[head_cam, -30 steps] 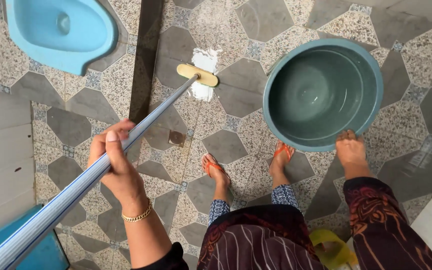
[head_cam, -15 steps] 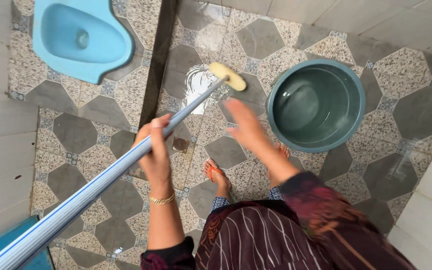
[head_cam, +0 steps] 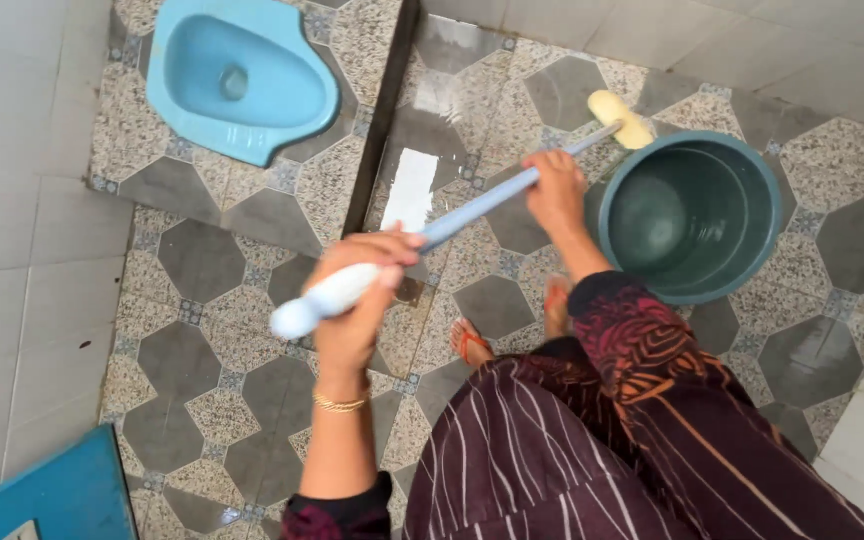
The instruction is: Scrubbing a tiled bathroom floor using a long-handled brush and water from a bucket.
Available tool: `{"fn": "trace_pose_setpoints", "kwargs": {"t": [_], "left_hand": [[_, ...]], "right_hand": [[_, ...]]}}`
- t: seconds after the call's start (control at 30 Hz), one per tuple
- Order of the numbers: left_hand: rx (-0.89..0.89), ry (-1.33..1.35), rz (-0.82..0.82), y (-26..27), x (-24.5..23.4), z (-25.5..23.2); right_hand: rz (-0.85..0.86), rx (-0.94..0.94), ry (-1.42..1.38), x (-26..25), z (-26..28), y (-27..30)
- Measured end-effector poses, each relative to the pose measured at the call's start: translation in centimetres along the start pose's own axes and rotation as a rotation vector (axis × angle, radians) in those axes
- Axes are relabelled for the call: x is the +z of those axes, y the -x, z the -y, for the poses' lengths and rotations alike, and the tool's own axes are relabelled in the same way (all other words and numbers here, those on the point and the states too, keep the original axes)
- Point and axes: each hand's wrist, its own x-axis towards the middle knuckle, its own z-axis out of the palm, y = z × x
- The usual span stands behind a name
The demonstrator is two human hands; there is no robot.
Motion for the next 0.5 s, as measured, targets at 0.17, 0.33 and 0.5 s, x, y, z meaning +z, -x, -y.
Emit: {"fn": "trace_pose_setpoints", "kwargs": {"t": [0.17, 0.33, 0.5], "left_hand": [[-0.244, 0.069, 0.041, 2.2, -0.1, 6.3], [-0.258, -0.083, -0.078, -1.1, -4.7, 3.6], [-0.158, -0.246, -0.151, -4.3, -7.2, -3.1]], "right_hand": [[0.173, 0.161, 0.05, 5.0, -3.9, -1.1], [0.245, 0.052, 0.05, 7.4, 5.1, -7.4], [0.255, -0.019, -0.194, 9.8, 15.8, -11.2]]}}
